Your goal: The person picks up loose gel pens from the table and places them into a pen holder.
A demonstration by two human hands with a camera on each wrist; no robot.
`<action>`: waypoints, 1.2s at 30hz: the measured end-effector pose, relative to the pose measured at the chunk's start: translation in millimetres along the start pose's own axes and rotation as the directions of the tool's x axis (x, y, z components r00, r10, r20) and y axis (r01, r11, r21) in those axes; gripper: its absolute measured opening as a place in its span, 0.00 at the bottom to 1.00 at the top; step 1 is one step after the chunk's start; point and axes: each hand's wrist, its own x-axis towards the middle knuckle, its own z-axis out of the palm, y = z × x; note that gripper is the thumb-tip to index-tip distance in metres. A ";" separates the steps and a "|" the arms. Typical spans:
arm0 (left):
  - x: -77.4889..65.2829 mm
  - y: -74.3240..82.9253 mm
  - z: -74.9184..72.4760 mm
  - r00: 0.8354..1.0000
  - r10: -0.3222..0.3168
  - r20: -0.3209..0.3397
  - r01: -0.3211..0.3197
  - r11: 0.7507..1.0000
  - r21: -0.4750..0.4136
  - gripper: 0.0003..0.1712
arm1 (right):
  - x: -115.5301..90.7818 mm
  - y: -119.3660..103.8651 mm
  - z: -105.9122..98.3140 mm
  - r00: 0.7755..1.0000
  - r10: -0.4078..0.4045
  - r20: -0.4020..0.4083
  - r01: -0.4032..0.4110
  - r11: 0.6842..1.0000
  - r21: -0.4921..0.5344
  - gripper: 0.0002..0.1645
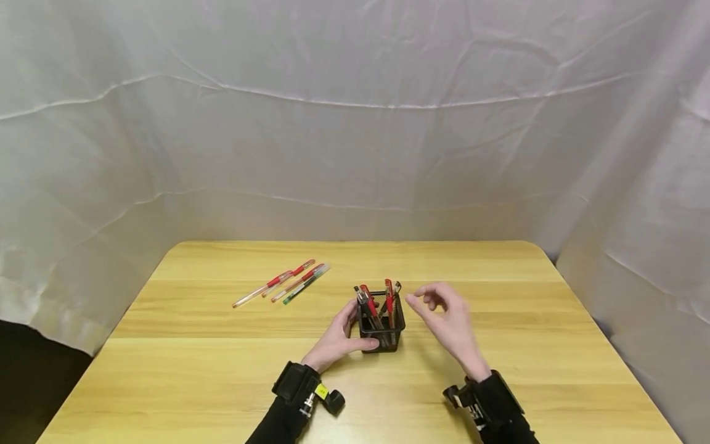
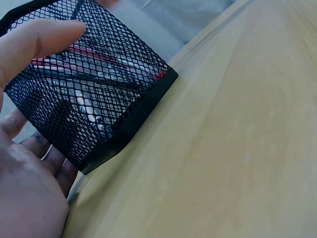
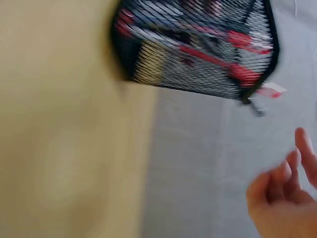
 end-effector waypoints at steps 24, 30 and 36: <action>5.1 -18.3 -6.1 0.998 0.063 0.027 -0.061 0.995 -0.082 0.55 | -9.7 -24.3 10.0 0.711 0.196 0.676 -0.619 0.630 0.469 0.63; 4.7 -18.0 -6.8 0.998 0.055 0.022 -0.053 0.994 -0.092 0.55 | -12.2 -18.7 12.4 0.753 0.146 0.641 -0.582 0.602 0.547 0.58; 4.6 -18.4 -7.5 0.999 0.043 0.016 -0.042 0.996 -0.079 0.56 | -13.3 -18.4 14.4 0.807 0.080 0.585 -0.503 0.612 0.610 0.53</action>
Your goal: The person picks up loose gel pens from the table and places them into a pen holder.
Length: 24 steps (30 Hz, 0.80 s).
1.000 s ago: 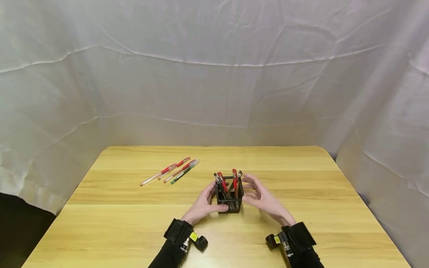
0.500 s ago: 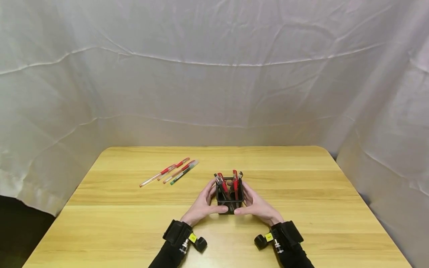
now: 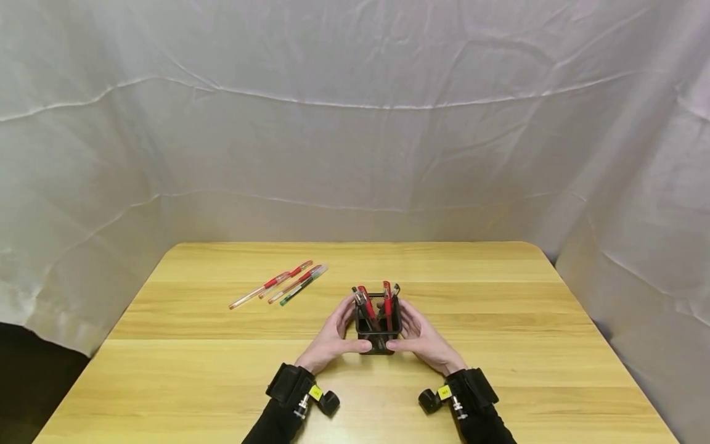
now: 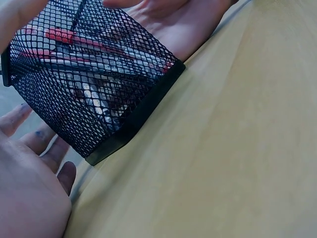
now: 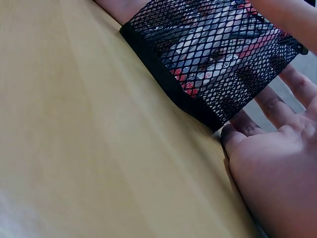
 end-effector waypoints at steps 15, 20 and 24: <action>-4.7 10.9 -18.7 0.976 0.215 -0.006 -0.213 0.962 -0.170 0.36 | 4.9 6.6 4.5 0.999 0.015 -0.047 -0.016 1.000 -0.023 0.53; -4.8 16.4 -33.7 0.978 0.183 -0.105 -0.203 0.950 -0.239 0.35 | 7.3 7.6 4.3 1.000 -0.014 -0.028 0.014 1.000 -0.024 0.53; -4.8 27.2 -47.4 0.967 0.172 -0.191 -0.202 0.967 -0.155 0.33 | 8.5 3.5 6.3 0.999 0.007 -0.046 -0.009 1.000 -0.026 0.53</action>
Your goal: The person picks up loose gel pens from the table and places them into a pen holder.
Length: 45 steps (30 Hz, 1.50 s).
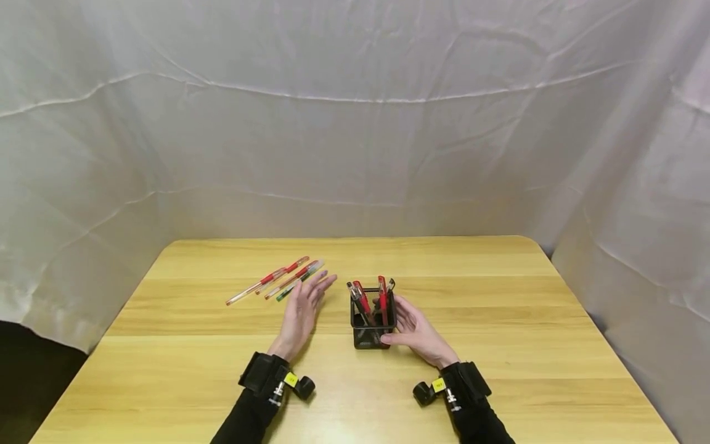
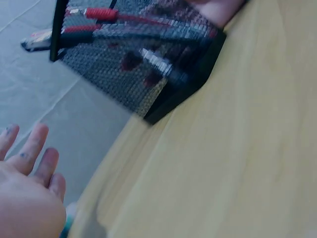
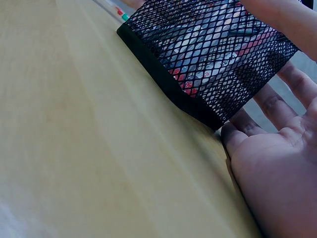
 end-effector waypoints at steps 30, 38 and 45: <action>18.7 37.1 -44.8 0.989 -0.144 -0.024 0.048 0.160 0.986 0.39 | 2.9 5.5 3.7 0.998 0.061 -0.032 -0.062 0.998 -0.023 0.55; 16.3 35.1 -43.8 0.953 -0.289 -0.091 0.133 0.128 0.983 0.38 | 4.2 5.5 4.8 0.997 0.073 -0.034 -0.074 0.997 -0.021 0.55; 14.2 34.4 -43.6 0.942 -0.324 -0.085 0.130 0.121 0.984 0.37 | 4.8 6.0 5.1 0.999 0.047 -0.022 -0.048 0.999 -0.008 0.54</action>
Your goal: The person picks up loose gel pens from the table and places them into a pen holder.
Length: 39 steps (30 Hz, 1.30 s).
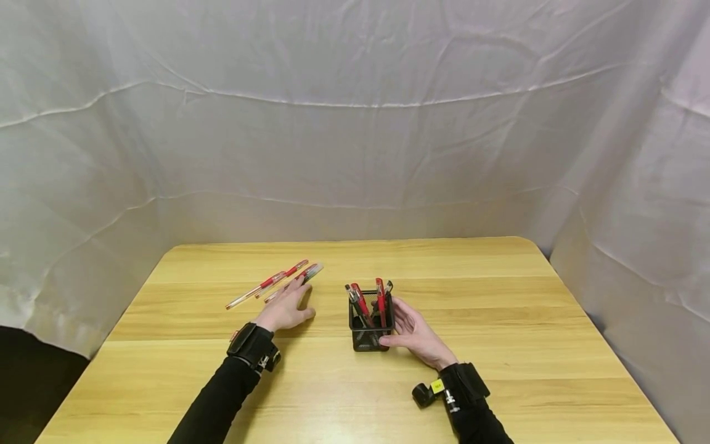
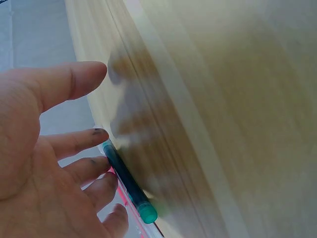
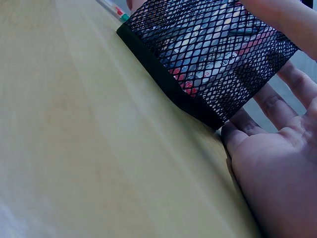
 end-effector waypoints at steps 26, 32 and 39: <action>-1.2 5.2 -10.5 0.965 -0.057 -0.258 0.065 0.998 0.023 0.03 | 0.7 -0.7 -2.1 1.000 -0.022 0.010 0.022 1.000 0.017 0.52; -3.1 5.4 -9.2 0.965 -0.091 -0.247 0.092 0.996 -0.004 0.09 | -0.9 -0.2 -3.1 1.000 -0.019 0.003 0.019 1.000 0.003 0.52; -5.4 5.0 -6.7 0.957 -0.045 -0.288 0.069 0.995 0.075 0.11 | -1.6 -1.0 -2.7 1.000 0.005 -0.019 -0.005 1.000 0.016 0.53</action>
